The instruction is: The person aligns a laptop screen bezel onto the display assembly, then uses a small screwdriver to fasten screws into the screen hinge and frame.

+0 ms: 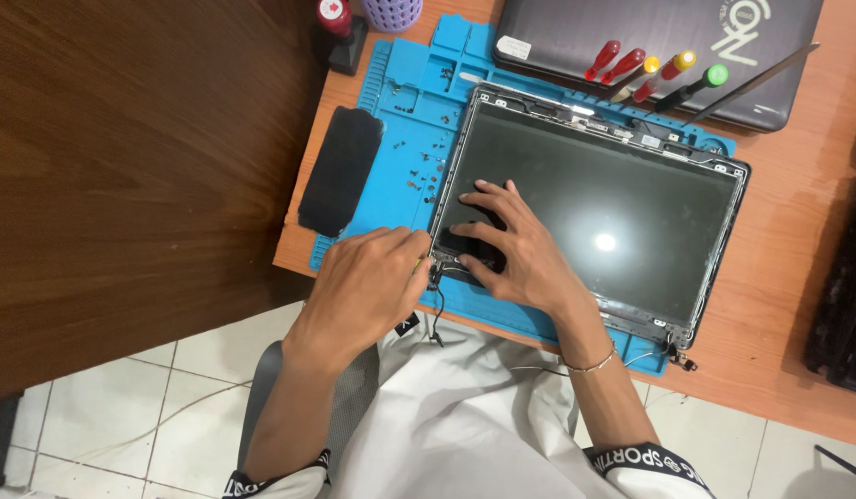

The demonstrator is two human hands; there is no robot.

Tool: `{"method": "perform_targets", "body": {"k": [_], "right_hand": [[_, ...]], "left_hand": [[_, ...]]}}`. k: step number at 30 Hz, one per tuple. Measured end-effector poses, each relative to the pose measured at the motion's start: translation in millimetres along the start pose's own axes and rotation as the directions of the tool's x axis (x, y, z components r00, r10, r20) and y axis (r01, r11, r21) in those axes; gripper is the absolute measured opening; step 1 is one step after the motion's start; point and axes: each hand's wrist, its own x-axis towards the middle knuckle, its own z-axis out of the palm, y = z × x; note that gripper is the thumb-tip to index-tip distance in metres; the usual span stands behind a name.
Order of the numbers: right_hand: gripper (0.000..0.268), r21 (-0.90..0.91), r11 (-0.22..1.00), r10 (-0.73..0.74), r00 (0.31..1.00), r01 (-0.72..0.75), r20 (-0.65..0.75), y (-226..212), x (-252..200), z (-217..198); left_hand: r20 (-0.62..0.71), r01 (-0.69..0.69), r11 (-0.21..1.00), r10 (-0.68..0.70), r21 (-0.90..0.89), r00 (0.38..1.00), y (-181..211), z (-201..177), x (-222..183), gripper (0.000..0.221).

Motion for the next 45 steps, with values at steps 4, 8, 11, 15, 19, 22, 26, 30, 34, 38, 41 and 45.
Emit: {"method": "perform_targets", "body": {"k": [4,8,11,15,19,22,26,30,34,38,41,45], "right_hand": [[0.034,0.004,1.0,0.001,1.0,-0.001,0.0,1,-1,1],[0.034,0.004,1.0,0.002,1.0,-0.002,-0.001,2,-2,1],[0.035,0.012,1.0,-0.002,1.0,0.002,-0.004,1,-2,0],[0.034,0.025,1.0,0.004,1.0,-0.003,-0.007,1,-4,-1],[0.034,0.048,0.999,0.013,1.0,-0.013,-0.007,1,-4,-3],[0.036,0.047,0.999,0.018,1.0,-0.018,-0.007,0,-3,-3],[0.036,0.051,0.999,0.016,1.0,-0.015,-0.013,0,-3,-3],[0.035,0.047,0.999,0.015,1.0,-0.014,-0.019,0,-4,-3],[0.034,0.05,0.999,0.02,1.0,-0.019,-0.019,0,-4,-3],[0.034,0.041,0.999,0.024,1.0,-0.023,-0.02,1,-5,-2],[0.034,0.038,0.999,0.022,1.0,-0.021,-0.022,2,-5,-1],[0.034,0.029,0.999,0.02,1.0,-0.019,-0.024,2,-5,0]], "left_hand": [[-0.006,0.008,1.0,-0.008,0.009,1.0,2,2,2,0.009],[-0.02,-0.04,0.999,0.04,0.032,0.999,9,-1,4,0.01],[-0.01,-0.076,0.993,0.077,0.085,0.997,18,-1,5,0.011],[-0.009,-0.13,0.979,0.133,0.155,0.991,29,5,10,0.031],[0.032,-0.107,0.979,0.103,0.171,0.994,29,8,15,0.026],[0.056,-0.069,0.98,0.059,0.188,0.997,26,9,18,0.024],[0.113,-0.038,0.971,0.011,0.238,0.994,26,12,21,0.03],[0.173,-0.006,0.95,-0.05,0.312,0.984,29,16,23,0.012],[0.161,-0.029,0.968,-0.012,0.25,0.987,33,12,24,0.025],[0.174,-0.042,0.977,0.005,0.209,0.985,36,7,18,0.03],[0.158,-0.028,0.979,-0.005,0.204,0.987,31,7,18,0.027],[0.149,-0.002,0.968,-0.037,0.25,0.988,26,14,21,0.016]]}}
